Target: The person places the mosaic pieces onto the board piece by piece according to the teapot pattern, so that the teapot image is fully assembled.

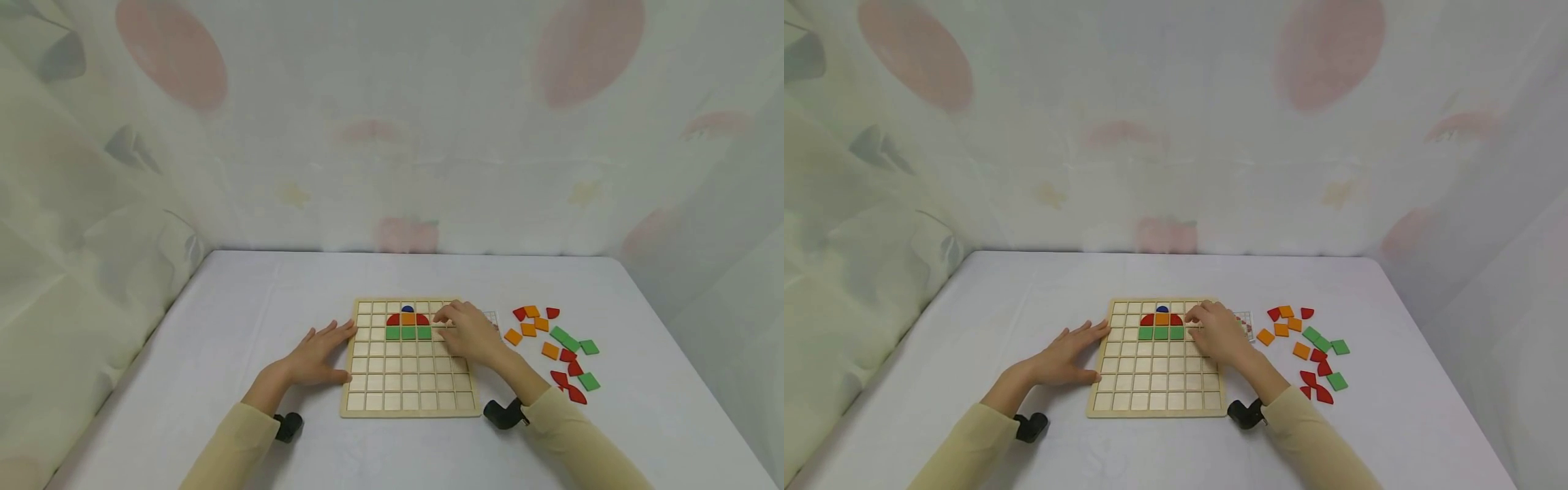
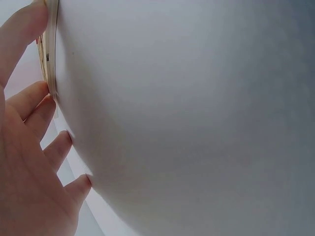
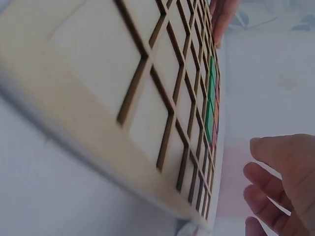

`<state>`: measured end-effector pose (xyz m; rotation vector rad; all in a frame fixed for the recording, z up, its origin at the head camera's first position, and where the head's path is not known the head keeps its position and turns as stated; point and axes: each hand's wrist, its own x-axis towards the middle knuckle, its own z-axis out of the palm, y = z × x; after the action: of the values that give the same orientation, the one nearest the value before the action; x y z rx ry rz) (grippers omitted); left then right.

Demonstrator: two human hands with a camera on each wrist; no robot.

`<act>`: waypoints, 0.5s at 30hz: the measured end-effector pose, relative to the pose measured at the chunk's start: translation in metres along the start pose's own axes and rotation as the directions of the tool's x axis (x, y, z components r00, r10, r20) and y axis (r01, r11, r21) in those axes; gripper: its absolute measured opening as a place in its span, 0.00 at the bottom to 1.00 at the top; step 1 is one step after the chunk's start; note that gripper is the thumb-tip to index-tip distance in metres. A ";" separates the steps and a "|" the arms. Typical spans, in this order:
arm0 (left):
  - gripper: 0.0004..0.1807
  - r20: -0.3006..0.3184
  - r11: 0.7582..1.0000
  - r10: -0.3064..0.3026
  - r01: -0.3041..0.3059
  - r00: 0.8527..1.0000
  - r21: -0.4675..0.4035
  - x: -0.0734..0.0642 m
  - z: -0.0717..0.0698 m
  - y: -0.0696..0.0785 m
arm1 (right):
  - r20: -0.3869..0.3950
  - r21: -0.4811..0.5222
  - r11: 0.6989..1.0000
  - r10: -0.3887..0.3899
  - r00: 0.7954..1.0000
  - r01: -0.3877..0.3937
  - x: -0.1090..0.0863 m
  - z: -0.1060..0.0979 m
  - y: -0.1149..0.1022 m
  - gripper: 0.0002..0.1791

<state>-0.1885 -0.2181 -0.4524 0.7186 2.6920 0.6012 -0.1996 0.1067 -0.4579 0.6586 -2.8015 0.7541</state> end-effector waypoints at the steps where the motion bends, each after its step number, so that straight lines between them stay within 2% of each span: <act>1: 0.47 0.000 1.000 0.000 0.000 1.000 0.001 0.000 0.000 0.000 | -0.011 0.002 1.000 0.003 1.000 -0.003 -0.002 -0.003 0.002 0.09; 8: 0.47 -0.002 1.000 0.005 -0.005 1.000 0.008 0.001 -0.001 0.000 | -0.100 0.039 0.999 -0.019 0.995 0.023 -0.019 -0.024 0.026 0.10; 15: 0.47 -0.004 1.000 0.005 -0.005 1.000 0.006 0.002 -0.001 0.000 | -0.121 0.090 0.995 0.043 0.992 -0.033 -0.035 -0.037 0.053 0.13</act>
<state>-0.1902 -0.2175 -0.4519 0.7273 2.6974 0.5965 -0.1912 0.1797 -0.4589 0.5534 -2.6891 0.8972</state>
